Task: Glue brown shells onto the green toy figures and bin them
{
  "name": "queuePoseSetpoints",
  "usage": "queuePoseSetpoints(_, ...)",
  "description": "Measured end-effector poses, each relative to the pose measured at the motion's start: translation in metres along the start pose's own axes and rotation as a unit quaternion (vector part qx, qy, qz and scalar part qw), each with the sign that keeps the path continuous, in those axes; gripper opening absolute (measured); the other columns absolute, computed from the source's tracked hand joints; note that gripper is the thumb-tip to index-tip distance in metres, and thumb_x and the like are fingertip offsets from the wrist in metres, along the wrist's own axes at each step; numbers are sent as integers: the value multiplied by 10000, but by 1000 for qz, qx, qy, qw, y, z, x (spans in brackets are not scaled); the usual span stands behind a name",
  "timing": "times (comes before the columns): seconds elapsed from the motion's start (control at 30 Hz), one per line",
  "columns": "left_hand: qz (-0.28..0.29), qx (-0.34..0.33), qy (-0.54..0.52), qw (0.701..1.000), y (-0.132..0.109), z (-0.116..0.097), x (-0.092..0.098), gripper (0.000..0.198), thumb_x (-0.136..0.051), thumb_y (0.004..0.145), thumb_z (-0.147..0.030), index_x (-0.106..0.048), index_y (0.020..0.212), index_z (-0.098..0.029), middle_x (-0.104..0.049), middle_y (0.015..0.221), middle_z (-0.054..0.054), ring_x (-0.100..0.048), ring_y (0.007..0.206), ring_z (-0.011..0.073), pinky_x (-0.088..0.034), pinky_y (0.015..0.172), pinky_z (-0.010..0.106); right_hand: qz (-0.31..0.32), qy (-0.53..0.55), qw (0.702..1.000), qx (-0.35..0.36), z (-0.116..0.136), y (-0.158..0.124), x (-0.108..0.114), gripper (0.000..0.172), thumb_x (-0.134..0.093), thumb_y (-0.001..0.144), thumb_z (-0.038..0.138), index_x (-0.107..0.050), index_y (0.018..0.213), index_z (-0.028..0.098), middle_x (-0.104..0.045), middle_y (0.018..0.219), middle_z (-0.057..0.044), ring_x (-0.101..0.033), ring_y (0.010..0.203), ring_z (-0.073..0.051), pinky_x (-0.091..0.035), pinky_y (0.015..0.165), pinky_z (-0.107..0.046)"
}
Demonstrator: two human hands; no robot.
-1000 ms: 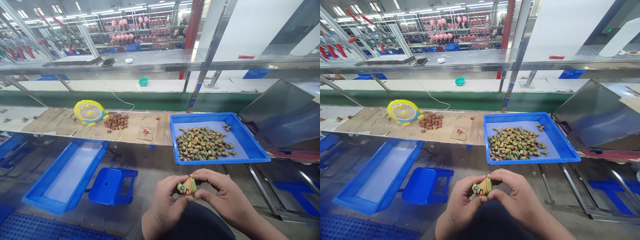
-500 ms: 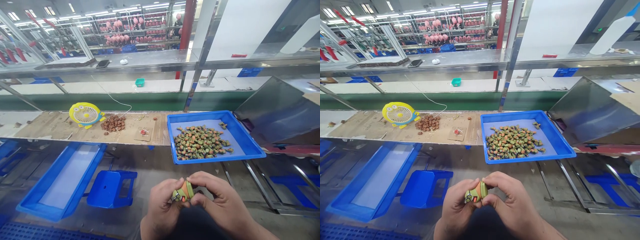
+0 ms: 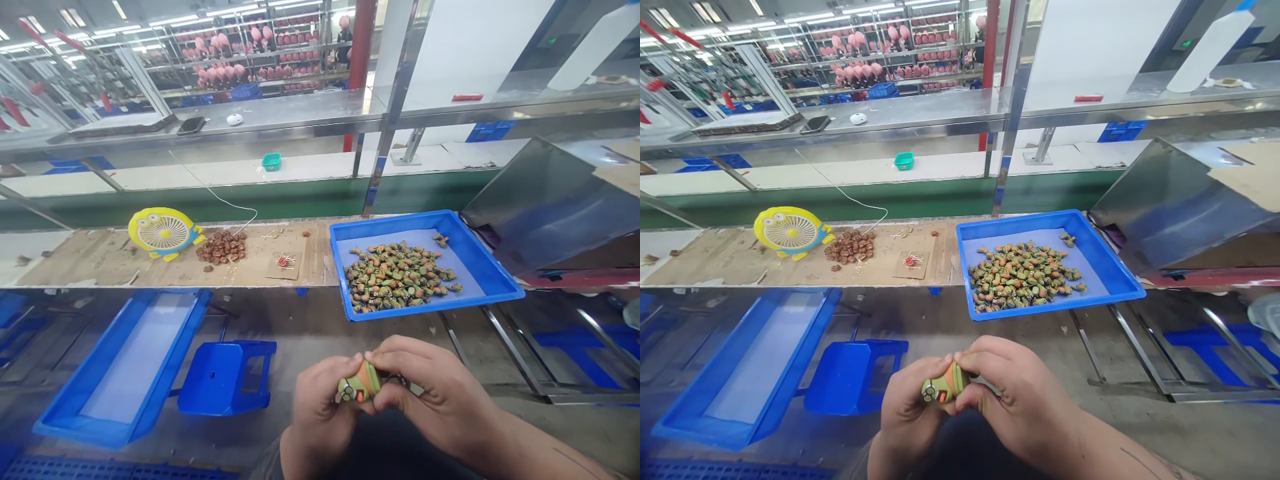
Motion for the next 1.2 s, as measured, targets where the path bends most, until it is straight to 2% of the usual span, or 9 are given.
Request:
queuePoseSetpoints(0.13, -40, 129, -98, 986, 0, 15, 1, 392, -819, 870, -375, -752, 1257, -376, -841, 1022, 18, -781, 814, 139, -617, 764, 194, -33, -11, 999, 6, 3, 7, 2, 203, -675, 968, 155, -702, 1139, 261, -695, 965, -13, -679, 838, -126, -563, 753, -199)
queuePoseSetpoints(0.27, -77, 278, -209, 935, -13, 29, -5, 435, -890, 789, -225, -790, 1195, -348, -830, 1128, 38, -785, 952, 184, -624, 841, 232, -51, -28, 998, 16, 0, 7, 6, 418, -647, 970, 134, -640, 1351, 306, -679, 1061, -35, -686, 907, -138, -591, 792, -205)
queuePoseSetpoints(0.37, -51, 368, -327, 869, -25, 38, -20, 368, -864, 824, -267, -795, 1185, -260, -808, 1164, 90, -757, 1018, 214, -613, 865, 271, -25, -44, 999, 6, -6, 3, 4, 454, -668, 943, 134, -644, 1353, 326, -663, 1101, -41, -674, 966, -160, -596, 830, -233)
queuePoseSetpoints(0.43, -49, 420, -415, 806, -32, 43, -31, 289, -843, 848, -308, -807, 1117, -207, -800, 1053, 88, -736, 908, 176, -593, 802, 251, 1, -42, 999, 6, -6, 2, 0, 497, -671, 922, 125, -631, 1374, 329, -653, 1102, -43, -664, 979, -170, -595, 841, -250)
queuePoseSetpoints(0.5, -61, 450, -490, 744, -35, 45, -41, 241, -820, 867, -320, -803, 1055, -169, -758, 908, 63, -680, 773, 123, -552, 724, 215, 10, -33, 999, 8, -5, 1, -2, 554, -684, 896, 101, -608, 1392, 335, -650, 1091, -34, -657, 971, -167, -590, 846, -251)
queuePoseSetpoints(0.57, -70, 453, -530, 713, -33, 44, -48, 289, -797, 884, -361, -780, 1061, -133, -707, 876, 61, -631, 747, 107, -515, 695, 199, -3, -30, 1000, 5, -4, 2, -1, 593, -700, 867, 64, -592, 1383, 336, -655, 1087, -22, -650, 969, -163, -581, 852, -250)
queuePoseSetpoints(0.67, -55, 433, -551, 712, -25, 36, -58, 429, -825, 846, -439, -725, 1111, -117, -653, 931, 69, -590, 802, 123, -476, 686, 193, -15, -35, 999, -3, -6, 3, 2, 609, -735, 836, 50, -575, 1357, 321, -663, 1072, -13, -641, 968, -170, -573, 870, -270)
queuePoseSetpoints(0.9, -45, 425, -578, 695, -16, 29, -85, 355, -813, 845, -406, -660, 1004, -128, -590, 806, 22, -520, 708, 105, -424, 658, 204, -1, 23, 1000, -6, -16, -11, 19, 861, -888, 733, 125, -470, 1456, 334, -614, 1296, -52, -643, 1125, -199, -574, 967, -258)
queuePoseSetpoints(1.2, -53, 392, -562, 727, 7, 29, -138, 319, -799, 847, -353, -628, 1037, -161, -598, 767, 2, -493, 651, 98, -411, 622, 224, 16, 112, 992, -63, -53, -34, 72, 442, -598, 982, 223, -585, 1403, 353, -585, 1359, -64, -596, 1280, -202, -513, 1111, -344)
Point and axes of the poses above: each hand's wrist, its own y-axis towards the middle knuckle, its own x-axis out of the back of the hand, z = x × y, the point moved 8 cm from there along y, towards the middle knuckle
